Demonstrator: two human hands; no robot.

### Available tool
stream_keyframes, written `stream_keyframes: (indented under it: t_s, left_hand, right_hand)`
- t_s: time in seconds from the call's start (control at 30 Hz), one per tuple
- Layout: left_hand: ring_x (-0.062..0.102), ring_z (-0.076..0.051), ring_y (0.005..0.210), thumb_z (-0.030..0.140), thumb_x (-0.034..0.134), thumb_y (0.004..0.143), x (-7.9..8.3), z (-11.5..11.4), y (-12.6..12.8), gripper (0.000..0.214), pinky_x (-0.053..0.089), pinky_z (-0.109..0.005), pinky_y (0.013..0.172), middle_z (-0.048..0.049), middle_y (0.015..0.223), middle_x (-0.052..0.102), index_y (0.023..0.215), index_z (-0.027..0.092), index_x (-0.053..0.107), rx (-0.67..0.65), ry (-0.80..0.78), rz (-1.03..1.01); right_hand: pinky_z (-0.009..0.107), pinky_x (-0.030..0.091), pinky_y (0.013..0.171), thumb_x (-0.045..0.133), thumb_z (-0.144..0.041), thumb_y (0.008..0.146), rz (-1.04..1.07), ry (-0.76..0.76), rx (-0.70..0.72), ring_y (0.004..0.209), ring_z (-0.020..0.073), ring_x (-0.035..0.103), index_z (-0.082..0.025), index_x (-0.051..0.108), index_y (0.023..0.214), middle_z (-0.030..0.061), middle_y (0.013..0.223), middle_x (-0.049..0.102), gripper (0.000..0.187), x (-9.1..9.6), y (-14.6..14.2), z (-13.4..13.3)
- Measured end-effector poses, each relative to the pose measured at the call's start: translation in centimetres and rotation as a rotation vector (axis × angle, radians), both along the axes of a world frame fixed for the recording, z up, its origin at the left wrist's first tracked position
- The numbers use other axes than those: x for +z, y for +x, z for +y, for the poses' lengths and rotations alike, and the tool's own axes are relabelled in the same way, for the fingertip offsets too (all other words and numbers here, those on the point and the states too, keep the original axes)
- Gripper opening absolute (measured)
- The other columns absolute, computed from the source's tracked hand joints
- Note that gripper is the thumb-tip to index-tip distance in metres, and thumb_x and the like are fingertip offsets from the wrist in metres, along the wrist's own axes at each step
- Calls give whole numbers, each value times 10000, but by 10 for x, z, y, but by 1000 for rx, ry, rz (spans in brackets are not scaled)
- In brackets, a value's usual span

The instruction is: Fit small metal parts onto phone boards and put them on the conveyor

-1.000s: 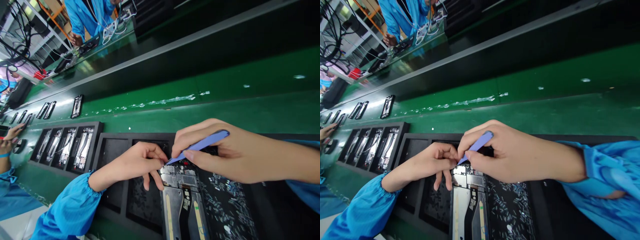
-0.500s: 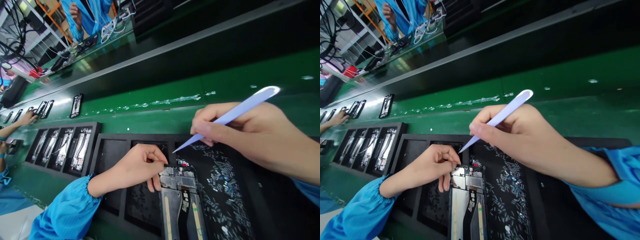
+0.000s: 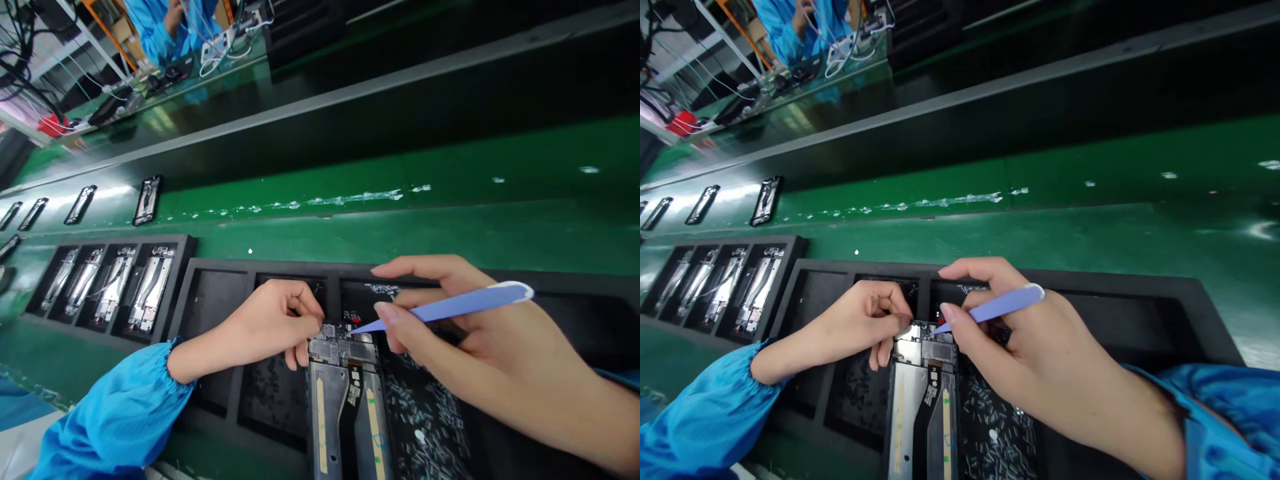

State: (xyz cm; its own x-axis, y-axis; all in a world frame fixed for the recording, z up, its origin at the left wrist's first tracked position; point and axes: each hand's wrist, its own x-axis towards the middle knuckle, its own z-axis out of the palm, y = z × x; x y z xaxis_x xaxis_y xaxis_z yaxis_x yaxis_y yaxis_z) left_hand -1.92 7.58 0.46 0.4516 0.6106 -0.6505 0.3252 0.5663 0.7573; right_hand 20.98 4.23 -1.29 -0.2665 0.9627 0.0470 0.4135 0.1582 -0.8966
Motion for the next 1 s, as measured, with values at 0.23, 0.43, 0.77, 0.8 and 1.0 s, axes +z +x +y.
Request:
stream_keyframes:
  t_s: [0.23, 0.43, 0.77, 0.8, 1.0]
  left_hand:
    - [605, -102, 405, 85, 595, 840, -6, -1, -6, 69, 543, -173, 393, 51, 499, 606, 822, 149, 576, -27, 23, -53]
    - [612, -107, 410, 90, 597, 855, -7, -3, -7, 69, 537, -169, 404, 47, 493, 604, 829, 151, 577, -30, 33, -69]
    - [633, -120, 441, 202, 601, 900, -11, -3, -11, 59, 553, -199, 433, 36, 530, 620, 863, 162, 582, -90, 80, -35]
    - [637, -124, 446, 221, 599, 902, -11, -3, -11, 68, 556, -207, 437, 35, 537, 623, 870, 164, 583, -100, 93, -25]
    - [586, -109, 440, 220, 582, 829, -4, -8, -9, 72, 451, -207, 392, 20, 665, 646, 863, 168, 619, -135, 326, 131]
  right_hand:
    - [207, 399, 298, 571, -441, 997, 64, -9, -85, 339, 126, 549, -285, 524, 1155, -75, 553, 641, 227, 0, -2, -3]
    - [245, 364, 344, 546, -437, 1004, -17, 20, -131, 396, 147, 552, -266, 542, 1144, -77, 493, 549, 221, 2, -2, -2]
    - [234, 380, 352, 547, -398, 1005, 70, -84, -122, 378, 129, 520, -275, 529, 1149, -79, 516, 584, 190, 3, -1, 1]
    - [234, 381, 352, 556, -400, 998, 76, -92, -141, 381, 130, 519, -273, 534, 1137, -77, 516, 582, 189, 4, -1, 2]
    - [259, 361, 384, 564, -386, 984, 90, -34, -144, 419, 143, 534, -253, 555, 1120, -73, 500, 549, 190, 6, -2, 3]
